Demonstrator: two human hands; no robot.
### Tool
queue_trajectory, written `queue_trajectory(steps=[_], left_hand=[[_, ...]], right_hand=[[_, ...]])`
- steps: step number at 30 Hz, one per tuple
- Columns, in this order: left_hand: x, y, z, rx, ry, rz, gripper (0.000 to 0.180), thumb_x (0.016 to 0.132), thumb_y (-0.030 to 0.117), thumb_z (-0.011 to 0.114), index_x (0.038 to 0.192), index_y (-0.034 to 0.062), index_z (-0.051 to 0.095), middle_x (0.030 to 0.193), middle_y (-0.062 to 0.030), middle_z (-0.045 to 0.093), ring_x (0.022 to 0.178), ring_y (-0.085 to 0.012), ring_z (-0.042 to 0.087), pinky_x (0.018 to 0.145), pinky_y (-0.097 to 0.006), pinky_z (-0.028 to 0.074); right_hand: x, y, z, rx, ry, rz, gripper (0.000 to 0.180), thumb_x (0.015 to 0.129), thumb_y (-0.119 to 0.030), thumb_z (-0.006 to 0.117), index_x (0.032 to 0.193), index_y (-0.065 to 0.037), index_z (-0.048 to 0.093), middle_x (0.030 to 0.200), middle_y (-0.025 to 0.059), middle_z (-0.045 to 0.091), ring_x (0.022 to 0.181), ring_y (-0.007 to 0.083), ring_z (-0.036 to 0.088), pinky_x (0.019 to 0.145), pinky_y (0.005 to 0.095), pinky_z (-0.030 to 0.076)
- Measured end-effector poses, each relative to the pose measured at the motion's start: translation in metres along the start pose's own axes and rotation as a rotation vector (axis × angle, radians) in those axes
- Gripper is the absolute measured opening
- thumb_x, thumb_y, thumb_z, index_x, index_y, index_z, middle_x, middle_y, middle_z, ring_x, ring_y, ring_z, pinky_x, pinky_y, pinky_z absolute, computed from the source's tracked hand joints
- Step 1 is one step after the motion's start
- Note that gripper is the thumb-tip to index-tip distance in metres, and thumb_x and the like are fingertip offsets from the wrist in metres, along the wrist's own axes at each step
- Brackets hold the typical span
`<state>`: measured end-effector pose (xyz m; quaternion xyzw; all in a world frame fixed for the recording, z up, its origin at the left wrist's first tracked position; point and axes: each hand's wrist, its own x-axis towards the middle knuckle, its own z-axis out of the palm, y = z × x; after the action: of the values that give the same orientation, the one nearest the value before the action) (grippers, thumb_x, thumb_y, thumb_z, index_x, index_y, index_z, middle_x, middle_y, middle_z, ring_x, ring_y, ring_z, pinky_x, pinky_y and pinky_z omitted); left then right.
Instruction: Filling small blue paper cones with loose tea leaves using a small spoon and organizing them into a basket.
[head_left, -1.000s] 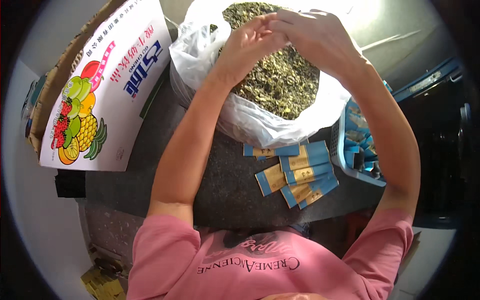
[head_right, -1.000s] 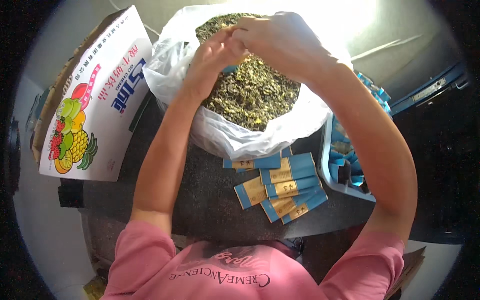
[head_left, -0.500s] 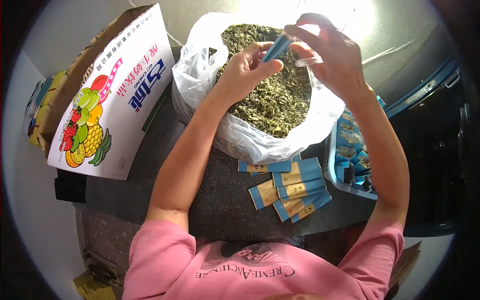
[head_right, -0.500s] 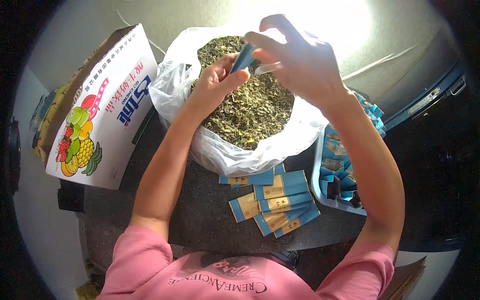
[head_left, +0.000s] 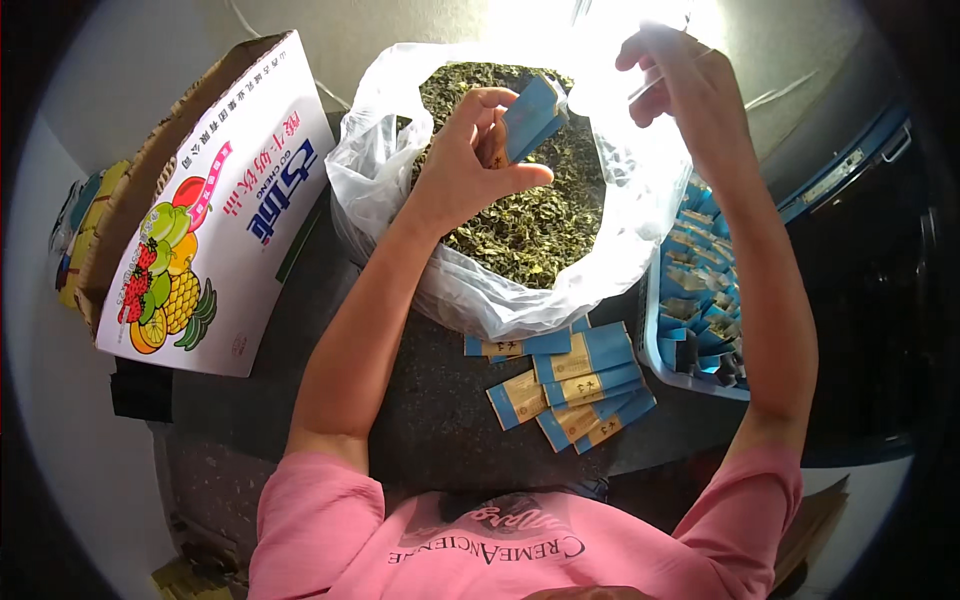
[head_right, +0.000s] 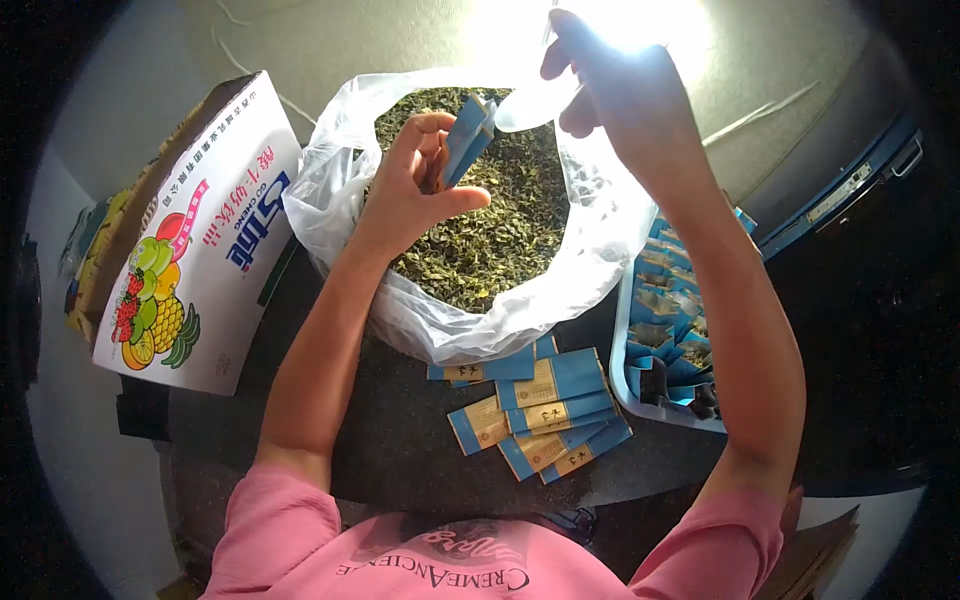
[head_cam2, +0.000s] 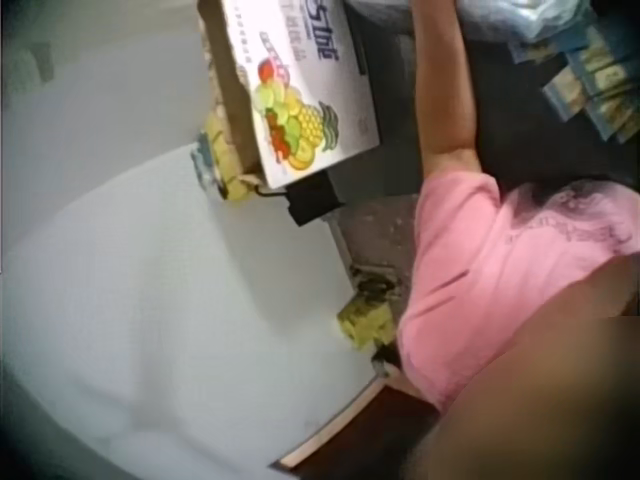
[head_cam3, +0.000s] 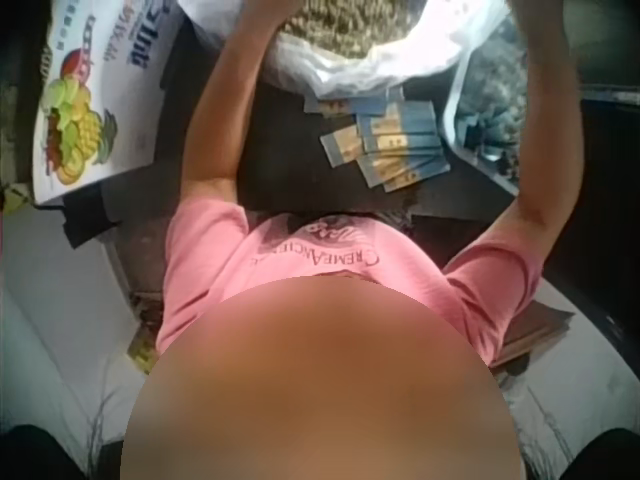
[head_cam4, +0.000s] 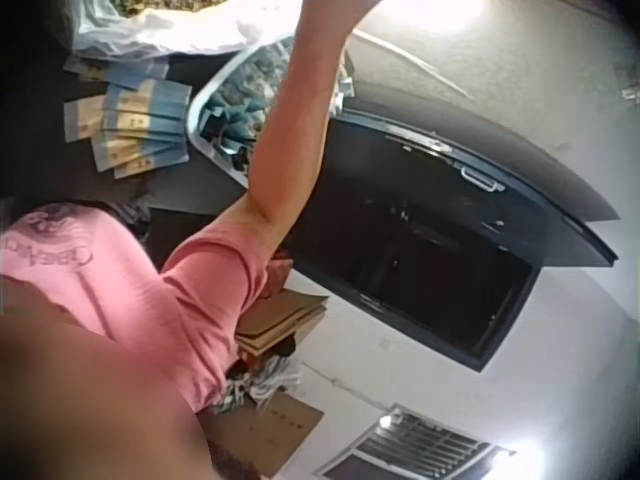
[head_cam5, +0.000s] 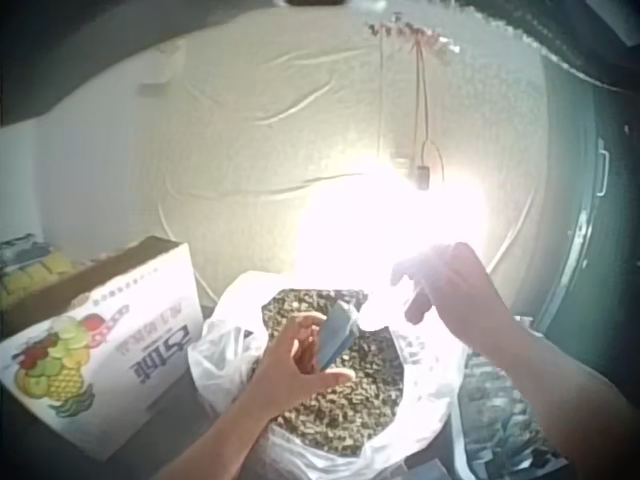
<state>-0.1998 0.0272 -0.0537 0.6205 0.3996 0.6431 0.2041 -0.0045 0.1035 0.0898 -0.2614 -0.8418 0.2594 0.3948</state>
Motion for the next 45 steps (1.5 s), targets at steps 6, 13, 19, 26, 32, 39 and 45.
queue_trajectory(steps=[6,13,19,26,32,39,45], left_hand=[[0.0,0.0,0.003,0.001,0.007,0.006,0.068,0.069,0.02,0.09,0.122,0.0129,0.048,0.098,-0.0003,0.06,0.076,-0.0064,0.052,0.066,-0.022,0.044],[0.0,0.006,0.001,-0.004,0.0,-0.061,0.068,0.071,0.017,0.088,0.124,0.0111,0.046,0.103,-0.0057,0.062,0.091,-0.0106,0.059,0.074,-0.026,0.05],[0.0,0.007,-0.005,-0.185,-0.001,-0.138,0.055,0.079,0.022,0.082,0.122,0.0092,0.049,0.102,-0.0042,0.062,0.093,-0.0113,0.059,0.079,-0.026,0.05],[-0.002,0.008,0.0,-0.178,0.035,-0.077,0.053,0.079,0.02,0.082,0.12,0.0103,0.05,0.1,-0.0021,0.062,0.087,-0.0071,0.056,0.073,-0.024,0.048],[-0.002,0.005,0.0,-0.153,0.018,-0.074,0.055,0.077,0.016,0.083,0.12,0.0098,0.049,0.102,-0.0018,0.061,0.084,-0.0061,0.057,0.071,-0.022,0.048],[0.0,0.002,0.0,-0.111,-0.005,-0.063,0.055,0.078,0.016,0.083,0.12,0.0085,0.049,0.102,-0.0028,0.062,0.088,-0.0078,0.061,0.075,-0.023,0.05],[-0.001,0.006,-0.001,-0.18,0.004,-0.103,0.054,0.078,0.011,0.082,0.121,0.0084,0.05,0.103,-0.0032,0.061,0.093,-0.0101,0.062,0.079,-0.025,0.052]], right_hand=[[-0.004,0.007,0.024,0.13,-0.047,-0.003,0.042,0.097,-0.042,0.054,0.081,-0.005,0.064,0.064,0.0019,0.057,0.055,0.0092,0.058,0.054,0.0238,0.045],[-0.006,0.018,0.05,0.254,-0.213,0.226,0.04,0.094,-0.045,0.058,0.08,-0.007,0.062,0.054,0.0002,0.049,0.048,0.0082,0.045,0.048,0.0236,0.031],[0.002,0.02,0.025,0.377,-0.025,0.165,0.037,0.092,-0.044,0.058,0.086,-0.007,0.063,0.056,-0.0037,0.039,0.051,0.0091,0.044,0.054,0.0263,0.034],[0.008,0.011,0.017,0.203,0.038,0.061,0.039,0.092,-0.044,0.056,0.084,-0.007,0.064,0.056,-0.0026,0.039,0.051,0.0088,0.047,0.057,0.0282,0.038],[0.006,0.013,0.035,0.142,0.023,-0.015,0.041,0.095,-0.041,0.056,0.078,-0.005,0.064,0.056,-0.002,0.043,0.048,0.0069,0.046,0.049,0.0237,0.033],[0.0,0.01,0.051,0.171,-0.14,0.058,0.034,0.095,-0.035,0.058,0.08,-0.005,0.065,0.058,-0.0003,0.051,0.049,0.0044,0.045,0.048,0.0225,0.032],[0.007,0.017,0.019,-0.018,0.073,-0.243,0.035,0.094,-0.035,0.057,0.083,-0.003,0.065,0.061,-0.001,0.051,0.054,0.0061,0.044,0.052,0.0238,0.035]])
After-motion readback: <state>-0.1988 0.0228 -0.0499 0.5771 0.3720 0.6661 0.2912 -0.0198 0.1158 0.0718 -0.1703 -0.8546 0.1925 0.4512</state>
